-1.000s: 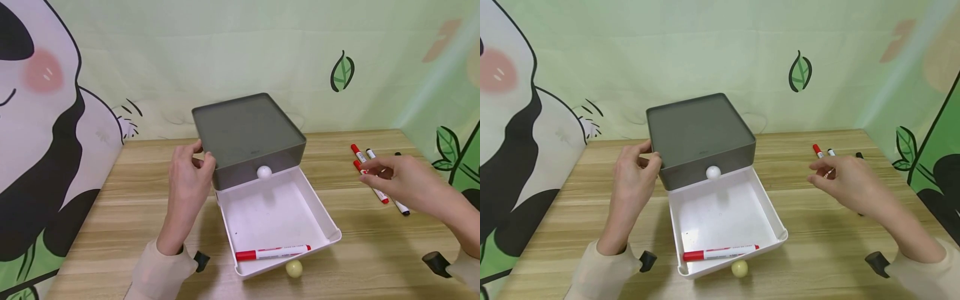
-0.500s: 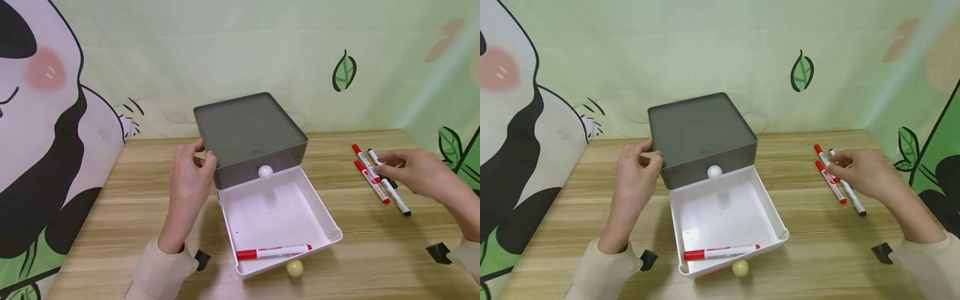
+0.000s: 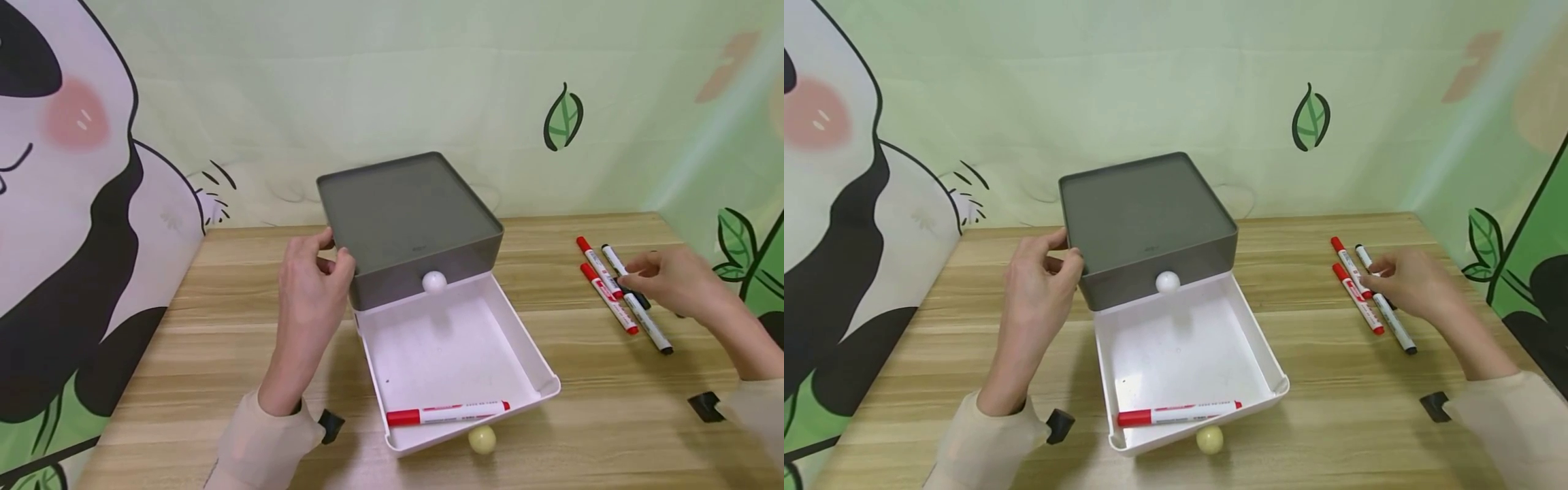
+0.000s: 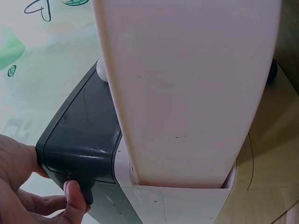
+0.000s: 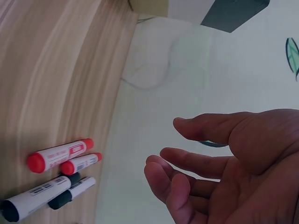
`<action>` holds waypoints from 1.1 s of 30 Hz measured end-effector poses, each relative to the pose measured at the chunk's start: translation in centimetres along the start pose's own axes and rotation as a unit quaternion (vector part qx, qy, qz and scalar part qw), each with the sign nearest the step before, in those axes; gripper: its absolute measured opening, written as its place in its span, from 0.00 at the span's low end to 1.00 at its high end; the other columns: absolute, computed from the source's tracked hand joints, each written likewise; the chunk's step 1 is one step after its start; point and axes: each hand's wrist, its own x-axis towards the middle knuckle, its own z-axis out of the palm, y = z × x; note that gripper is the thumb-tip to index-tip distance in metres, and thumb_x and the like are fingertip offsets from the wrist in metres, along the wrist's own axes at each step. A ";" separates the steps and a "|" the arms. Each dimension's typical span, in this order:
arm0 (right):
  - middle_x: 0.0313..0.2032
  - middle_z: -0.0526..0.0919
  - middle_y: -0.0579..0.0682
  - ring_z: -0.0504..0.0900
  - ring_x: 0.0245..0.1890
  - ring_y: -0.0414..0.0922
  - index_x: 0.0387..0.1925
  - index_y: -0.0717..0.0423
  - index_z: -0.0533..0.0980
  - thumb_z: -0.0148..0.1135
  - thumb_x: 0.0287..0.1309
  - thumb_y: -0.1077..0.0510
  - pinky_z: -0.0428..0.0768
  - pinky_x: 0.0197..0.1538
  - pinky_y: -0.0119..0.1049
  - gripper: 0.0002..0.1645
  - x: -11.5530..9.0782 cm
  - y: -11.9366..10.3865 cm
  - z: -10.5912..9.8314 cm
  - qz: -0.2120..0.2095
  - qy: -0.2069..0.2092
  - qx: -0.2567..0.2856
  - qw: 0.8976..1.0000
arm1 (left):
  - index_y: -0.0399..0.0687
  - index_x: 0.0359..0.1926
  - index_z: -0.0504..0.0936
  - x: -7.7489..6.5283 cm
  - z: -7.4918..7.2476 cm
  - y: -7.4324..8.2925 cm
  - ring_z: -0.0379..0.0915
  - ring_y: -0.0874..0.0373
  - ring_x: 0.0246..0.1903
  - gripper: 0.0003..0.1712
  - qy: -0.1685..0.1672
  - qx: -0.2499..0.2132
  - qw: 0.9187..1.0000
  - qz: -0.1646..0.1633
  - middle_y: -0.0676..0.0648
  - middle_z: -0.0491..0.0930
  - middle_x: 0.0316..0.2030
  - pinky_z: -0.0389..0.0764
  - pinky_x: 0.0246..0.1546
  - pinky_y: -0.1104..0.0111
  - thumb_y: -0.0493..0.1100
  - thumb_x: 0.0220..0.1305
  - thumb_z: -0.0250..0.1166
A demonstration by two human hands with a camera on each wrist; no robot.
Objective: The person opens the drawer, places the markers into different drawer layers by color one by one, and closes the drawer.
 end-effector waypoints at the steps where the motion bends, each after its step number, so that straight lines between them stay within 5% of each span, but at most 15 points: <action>1: 0.52 0.78 0.79 0.81 0.34 0.55 0.61 0.78 0.71 0.59 0.73 0.51 0.78 0.28 0.46 0.33 0.1 0.3 0.1 0.003 -0.003 0.000 1.000 | 0.33 0.64 0.79 0.0 0.0 0.0 0.77 0.52 0.37 0.26 0.000 0.000 1.000 0.000 0.41 0.77 0.53 0.79 0.36 0.63 0.40 0.68 0.58; 11: 0.52 0.78 0.79 0.82 0.45 0.69 0.57 0.79 0.74 0.59 0.72 0.53 0.83 0.37 0.53 0.29 1.3 2.1 1.5 0.011 -0.016 -0.005 1.000 | 0.33 0.64 0.79 0.0 0.0 0.0 0.78 0.52 0.37 0.26 0.002 -0.004 1.000 0.002 0.41 0.78 0.53 0.80 0.37 0.63 0.40 0.67 0.58; 16: 0.45 0.82 0.75 0.83 0.39 0.64 0.48 0.78 0.78 0.63 0.68 0.57 0.81 0.34 0.49 0.23 2.2 2.9 2.9 0.001 0.000 -0.027 1.000 | 0.33 0.64 0.79 0.0 0.1 0.0 0.78 0.51 0.37 0.26 0.003 -0.003 1.000 0.004 0.41 0.78 0.53 0.79 0.37 0.63 0.40 0.67 0.59; 23: 0.25 0.80 0.52 0.74 0.24 0.49 0.40 0.70 0.81 0.62 0.67 0.56 0.69 0.25 0.40 0.17 2.7 3.1 4.9 0.033 0.006 -0.027 0.999 | 0.33 0.64 0.80 0.0 0.1 0.0 0.78 0.51 0.36 0.26 0.004 -0.003 1.000 0.003 0.41 0.78 0.52 0.79 0.37 0.63 0.40 0.67 0.59; 33: 0.30 0.82 0.60 0.76 0.24 0.51 0.39 0.67 0.82 0.64 0.64 0.57 0.71 0.24 0.45 0.14 3.0 2.9 5.8 0.058 0.035 -0.046 0.997 | 0.33 0.64 0.80 0.0 0.1 0.0 0.78 0.51 0.36 0.26 0.004 -0.003 1.000 0.004 0.41 0.78 0.52 0.80 0.37 0.63 0.40 0.68 0.59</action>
